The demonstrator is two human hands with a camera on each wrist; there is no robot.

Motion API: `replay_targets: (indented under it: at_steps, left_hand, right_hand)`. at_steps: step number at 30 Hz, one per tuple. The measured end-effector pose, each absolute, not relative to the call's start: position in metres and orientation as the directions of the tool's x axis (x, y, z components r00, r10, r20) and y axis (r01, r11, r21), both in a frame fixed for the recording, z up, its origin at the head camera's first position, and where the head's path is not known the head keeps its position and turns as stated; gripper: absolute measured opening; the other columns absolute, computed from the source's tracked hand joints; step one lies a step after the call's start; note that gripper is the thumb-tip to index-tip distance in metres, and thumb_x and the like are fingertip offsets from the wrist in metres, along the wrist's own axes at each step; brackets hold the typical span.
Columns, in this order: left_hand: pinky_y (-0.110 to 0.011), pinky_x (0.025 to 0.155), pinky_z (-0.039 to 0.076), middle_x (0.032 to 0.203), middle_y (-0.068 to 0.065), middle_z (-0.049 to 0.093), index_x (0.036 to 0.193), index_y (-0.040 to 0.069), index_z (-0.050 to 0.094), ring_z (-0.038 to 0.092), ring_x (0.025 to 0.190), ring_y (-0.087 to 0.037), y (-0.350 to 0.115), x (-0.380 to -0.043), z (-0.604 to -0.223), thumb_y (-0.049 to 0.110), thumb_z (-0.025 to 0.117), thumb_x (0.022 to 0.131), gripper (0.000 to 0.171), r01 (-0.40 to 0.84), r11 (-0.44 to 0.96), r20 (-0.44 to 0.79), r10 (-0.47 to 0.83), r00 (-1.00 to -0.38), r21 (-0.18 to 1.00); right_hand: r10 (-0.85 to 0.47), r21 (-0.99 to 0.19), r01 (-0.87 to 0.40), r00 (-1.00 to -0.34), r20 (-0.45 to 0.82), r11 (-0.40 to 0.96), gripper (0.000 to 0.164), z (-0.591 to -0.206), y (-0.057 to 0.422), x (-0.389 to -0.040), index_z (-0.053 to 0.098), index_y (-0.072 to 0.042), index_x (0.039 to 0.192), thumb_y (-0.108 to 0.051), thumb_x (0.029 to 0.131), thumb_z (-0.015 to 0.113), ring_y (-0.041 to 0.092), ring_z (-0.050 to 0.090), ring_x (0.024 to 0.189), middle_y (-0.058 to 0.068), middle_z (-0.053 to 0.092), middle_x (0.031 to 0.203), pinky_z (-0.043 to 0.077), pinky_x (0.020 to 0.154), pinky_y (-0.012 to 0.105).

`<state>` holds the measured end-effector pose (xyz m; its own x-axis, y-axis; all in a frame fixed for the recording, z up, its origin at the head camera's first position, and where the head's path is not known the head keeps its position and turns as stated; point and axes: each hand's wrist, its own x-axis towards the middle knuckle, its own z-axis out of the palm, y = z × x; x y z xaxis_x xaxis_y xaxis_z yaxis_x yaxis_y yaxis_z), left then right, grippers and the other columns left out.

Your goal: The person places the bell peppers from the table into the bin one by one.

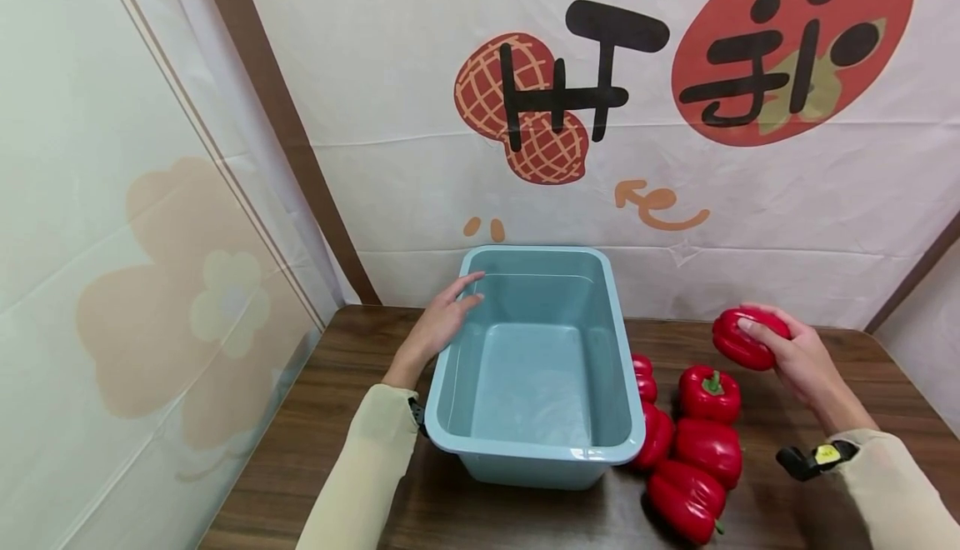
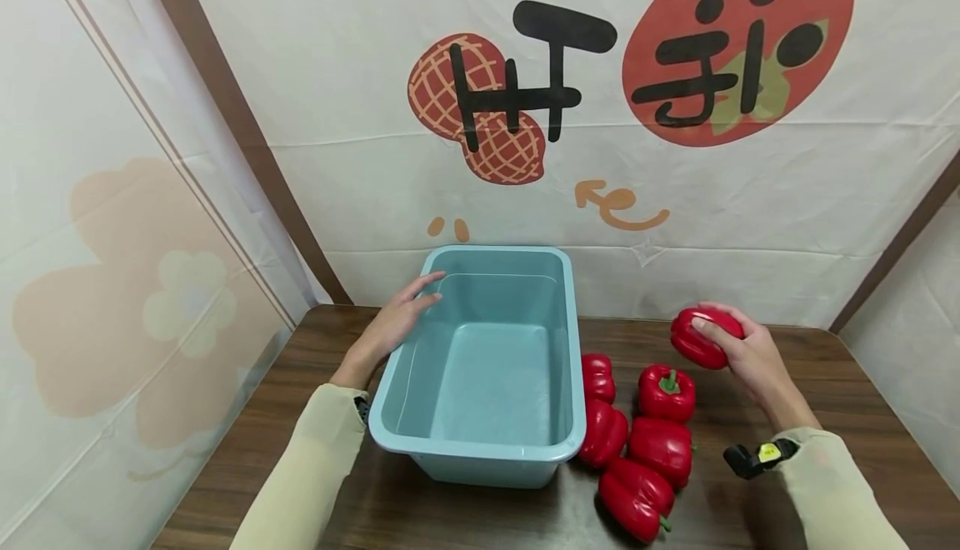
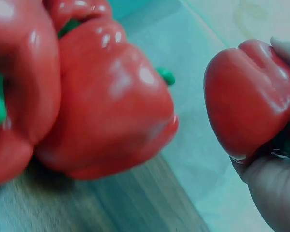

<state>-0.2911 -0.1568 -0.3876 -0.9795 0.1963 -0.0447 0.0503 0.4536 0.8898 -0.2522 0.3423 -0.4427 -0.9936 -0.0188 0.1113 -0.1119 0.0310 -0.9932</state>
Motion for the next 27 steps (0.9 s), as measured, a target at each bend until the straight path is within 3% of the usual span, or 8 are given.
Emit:
replay_targets:
  at_steps: [8, 13, 21, 27]
  left_hand:
    - [-0.057, 0.113, 0.029, 0.162, 0.001, 0.026, 0.151, 0.031, 0.04, 0.029, 0.146, -0.026, -0.156, -0.291, -0.387, 0.044, 0.044, 0.101, 0.052, 0.056, 0.444, -0.038, 0.199, -0.979, 0.894]
    - [-0.057, 0.114, 0.028, 0.162, 0.0, 0.026, 0.152, 0.03, 0.039, 0.029, 0.146, -0.026, -0.155, -0.291, -0.387, 0.044, 0.044, 0.101, 0.053, 0.058, 0.44, -0.034, 0.198, -0.98, 0.896]
    - [-0.058, 0.112, 0.031, 0.162, -0.001, 0.025, 0.153, 0.029, 0.038, 0.032, 0.143, -0.028, -0.155, -0.294, -0.388, 0.044, 0.044, 0.101, 0.054, 0.053, 0.429, -0.036, 0.196, -0.98, 0.902]
    - [-0.058, 0.111, 0.031, 0.162, -0.001, 0.026, 0.153, 0.029, 0.038, 0.032, 0.143, -0.028, -0.154, -0.296, -0.389, 0.043, 0.043, 0.101, 0.053, 0.05, 0.429, -0.039, 0.196, -0.98, 0.902]
  right_hand:
    - [-0.083, -0.985, -0.141, -0.985, 0.149, -0.097, 0.032, -0.429, 0.332, -0.252, 0.06, -0.017, 0.131, -0.009, 0.101, 0.054, 0.006, 0.068, 0.091, -0.008, 0.065, 0.112, 0.059, 0.072, 0.025]
    - [-0.126, -0.981, -0.153, -0.978, 0.167, -0.117, 0.033, -0.42, 0.325, -0.25, 0.059, -0.019, 0.132, -0.008, 0.102, 0.051, 0.007, 0.068, 0.092, -0.005, 0.063, 0.115, 0.059, 0.073, 0.027]
    - [-0.159, -0.977, -0.177, -0.968, 0.195, -0.119, 0.038, -0.407, 0.311, -0.248, 0.052, -0.01, 0.139, -0.008, 0.101, 0.051, 0.009, 0.066, 0.097, -0.003, 0.06, 0.119, 0.059, 0.076, 0.028]
    - [-0.167, -0.977, -0.183, -0.965, 0.2, -0.113, 0.036, -0.401, 0.301, -0.247, 0.056, -0.015, 0.136, -0.008, 0.101, 0.051, 0.01, 0.066, 0.098, -0.001, 0.058, 0.121, 0.059, 0.076, 0.029]
